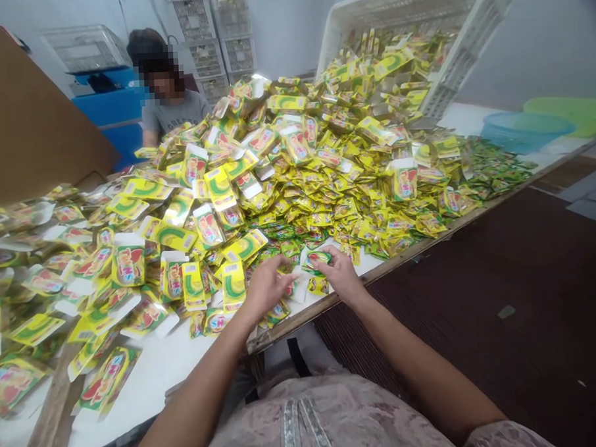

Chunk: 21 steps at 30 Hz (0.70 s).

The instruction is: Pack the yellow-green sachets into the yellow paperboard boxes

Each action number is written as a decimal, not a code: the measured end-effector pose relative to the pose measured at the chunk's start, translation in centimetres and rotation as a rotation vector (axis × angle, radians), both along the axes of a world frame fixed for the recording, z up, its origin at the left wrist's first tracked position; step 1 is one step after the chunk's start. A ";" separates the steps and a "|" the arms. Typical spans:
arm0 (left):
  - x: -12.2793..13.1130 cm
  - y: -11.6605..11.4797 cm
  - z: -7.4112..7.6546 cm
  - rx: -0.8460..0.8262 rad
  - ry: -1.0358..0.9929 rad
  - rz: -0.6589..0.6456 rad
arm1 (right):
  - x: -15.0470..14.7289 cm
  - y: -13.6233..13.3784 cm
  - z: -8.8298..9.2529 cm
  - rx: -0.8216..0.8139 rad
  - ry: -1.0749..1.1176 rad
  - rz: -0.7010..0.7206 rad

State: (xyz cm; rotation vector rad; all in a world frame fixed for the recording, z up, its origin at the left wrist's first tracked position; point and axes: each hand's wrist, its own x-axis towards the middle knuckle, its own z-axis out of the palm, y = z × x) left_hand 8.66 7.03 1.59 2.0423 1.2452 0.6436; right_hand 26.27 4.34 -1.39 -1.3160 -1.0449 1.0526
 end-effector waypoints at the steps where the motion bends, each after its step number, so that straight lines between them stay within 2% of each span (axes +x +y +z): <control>1: 0.0 0.5 0.1 0.084 0.168 -0.083 | 0.7 0.1 -0.4 0.000 -0.147 -0.029; 4: 0.4 1.7 -0.1 0.163 0.586 -0.299 | 2.3 0.3 -1.8 -0.032 -0.606 -0.103; 7: 0.7 2.4 -0.4 0.155 0.702 -0.322 | 3.0 0.3 -2.9 -0.092 -0.841 -0.127; 10: 0.4 2.7 -0.2 0.174 0.652 -0.234 | 3.1 0.2 -3.2 -0.115 -0.769 -0.176; 13: -0.4 2.7 0.3 0.190 0.601 -0.119 | 2.6 0.5 -2.8 -0.045 -0.448 -0.153; 15: -1.0 2.5 0.3 0.148 0.473 -0.039 | 1.8 0.7 -2.1 0.027 -0.209 -0.071; 17: -1.4 2.0 0.0 0.033 0.202 0.020 | 0.9 1.0 -1.3 0.069 -0.088 0.001; 19: -1.6 1.3 -0.4 -0.132 -0.127 0.058 | 0.3 1.1 -0.4 0.077 -0.130 0.058; 21: -1.7 0.4 -0.8 -0.287 -0.361 0.091 | 0.0 1.1 0.5 0.067 -0.264 0.119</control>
